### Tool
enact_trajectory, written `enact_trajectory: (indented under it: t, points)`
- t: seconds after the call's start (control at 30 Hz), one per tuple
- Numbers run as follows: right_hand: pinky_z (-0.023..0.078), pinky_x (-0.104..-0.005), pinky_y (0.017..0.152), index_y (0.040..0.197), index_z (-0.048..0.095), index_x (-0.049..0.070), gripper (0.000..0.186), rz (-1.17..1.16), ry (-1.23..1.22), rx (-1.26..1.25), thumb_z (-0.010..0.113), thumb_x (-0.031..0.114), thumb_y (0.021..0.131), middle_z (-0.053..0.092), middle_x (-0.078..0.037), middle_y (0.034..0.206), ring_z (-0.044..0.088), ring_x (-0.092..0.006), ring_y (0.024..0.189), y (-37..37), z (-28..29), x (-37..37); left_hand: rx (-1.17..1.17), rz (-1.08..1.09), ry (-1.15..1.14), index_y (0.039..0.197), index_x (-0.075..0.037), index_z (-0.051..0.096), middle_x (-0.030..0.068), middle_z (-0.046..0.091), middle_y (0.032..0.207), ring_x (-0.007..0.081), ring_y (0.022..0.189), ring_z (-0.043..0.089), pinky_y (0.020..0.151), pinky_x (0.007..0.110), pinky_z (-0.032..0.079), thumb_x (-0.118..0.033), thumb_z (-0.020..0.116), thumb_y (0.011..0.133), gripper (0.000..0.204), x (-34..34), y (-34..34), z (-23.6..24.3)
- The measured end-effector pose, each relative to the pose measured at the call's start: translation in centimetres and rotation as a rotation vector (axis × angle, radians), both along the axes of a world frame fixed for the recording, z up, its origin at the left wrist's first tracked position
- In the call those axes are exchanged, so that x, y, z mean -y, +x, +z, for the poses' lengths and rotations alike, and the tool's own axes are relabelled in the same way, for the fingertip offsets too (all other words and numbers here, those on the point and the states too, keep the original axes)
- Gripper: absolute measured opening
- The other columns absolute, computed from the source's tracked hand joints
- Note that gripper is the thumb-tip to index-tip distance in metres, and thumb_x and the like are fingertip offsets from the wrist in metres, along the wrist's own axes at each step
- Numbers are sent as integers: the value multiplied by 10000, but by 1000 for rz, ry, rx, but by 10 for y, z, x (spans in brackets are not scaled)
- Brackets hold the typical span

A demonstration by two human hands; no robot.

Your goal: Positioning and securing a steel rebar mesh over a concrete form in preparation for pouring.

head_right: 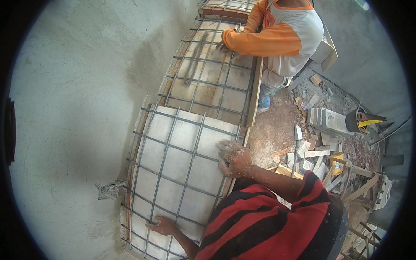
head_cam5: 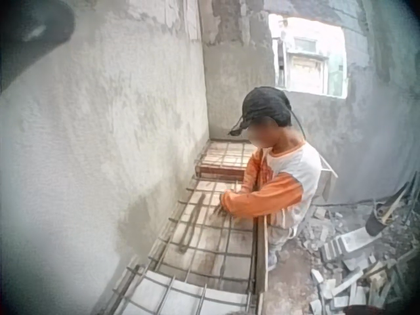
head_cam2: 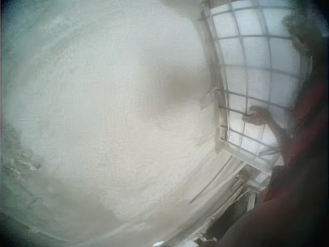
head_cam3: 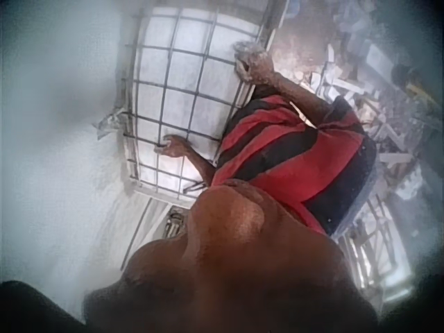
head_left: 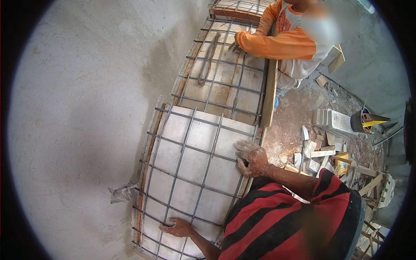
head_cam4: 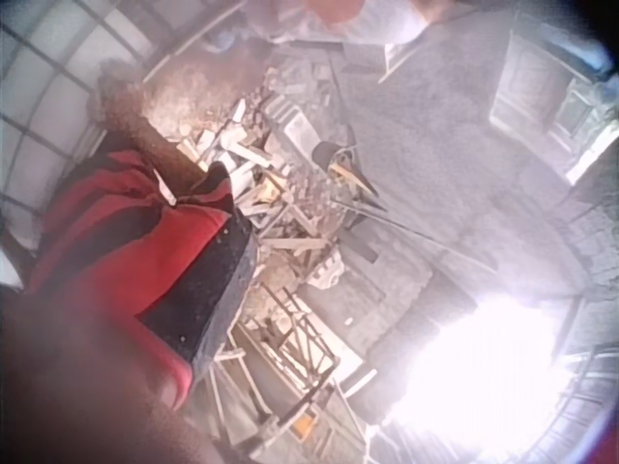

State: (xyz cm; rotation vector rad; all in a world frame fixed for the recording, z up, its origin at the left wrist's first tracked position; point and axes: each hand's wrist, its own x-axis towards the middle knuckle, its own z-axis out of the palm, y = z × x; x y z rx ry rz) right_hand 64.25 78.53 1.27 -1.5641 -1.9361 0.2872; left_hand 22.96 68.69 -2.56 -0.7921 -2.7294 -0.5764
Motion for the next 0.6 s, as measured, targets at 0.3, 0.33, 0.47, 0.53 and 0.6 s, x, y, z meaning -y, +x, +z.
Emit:
enact_trajectory:
  t: [0.3, 0.33, 0.47, 0.53, 0.6]
  points:
    - [473, -476, 1088, 1001, 734, 47, 260, -1, 17, -37, 714, 111, 749, 655, -132, 1307, 594, -337, 1260, 0, 4, -2, 20, 10, -8, 1459, -83, 459, 217, 445, 1528, 418, 1301, 552, 1015, 523, 506, -307, 577, 976, 545, 2, -1, -1]
    - [473, -476, 1088, 1001, 734, 47, 260, -3, 17, -36, 714, 111, 749, 655, -132, 1307, 594, -337, 1260, -1, 5, -1, 21, 8, -8, 1459, -83, 459, 217, 445, 1528, 418, 1301, 552, 1015, 523, 506, -307, 577, 976, 545, 1, -1, 0]
    - [462, -465, 1099, 1004, 735, 54, 271, -8, 29, -4, 716, 139, 748, 653, -123, 1309, 584, -325, 1270, -1, 2, 0, 30, 29, -25, 1474, -82, 453, 219, 431, 1543, 419, 1315, 542, 1030, 525, 495, -309, 573, 977, 559, 1, 0, 0]
    - [446, -447, 1119, 1002, 736, 58, 276, -7, 24, 19, 716, 165, 749, 649, -114, 1317, 574, -303, 1285, 0, -1, 0, 23, 40, -35, 1476, -81, 450, 218, 428, 1547, 418, 1316, 540, 1032, 525, 493, -304, 577, 975, 563, 2, -1, -2]
    - [446, -453, 1119, 1014, 734, 58, 284, 0, 16, -2, 715, 162, 751, 648, -117, 1319, 576, -307, 1285, 0, -2, 0, 29, 35, -25, 1467, -75, 458, 218, 442, 1534, 418, 1312, 543, 1036, 521, 490, -297, 584, 971, 557, 3, -4, -4]
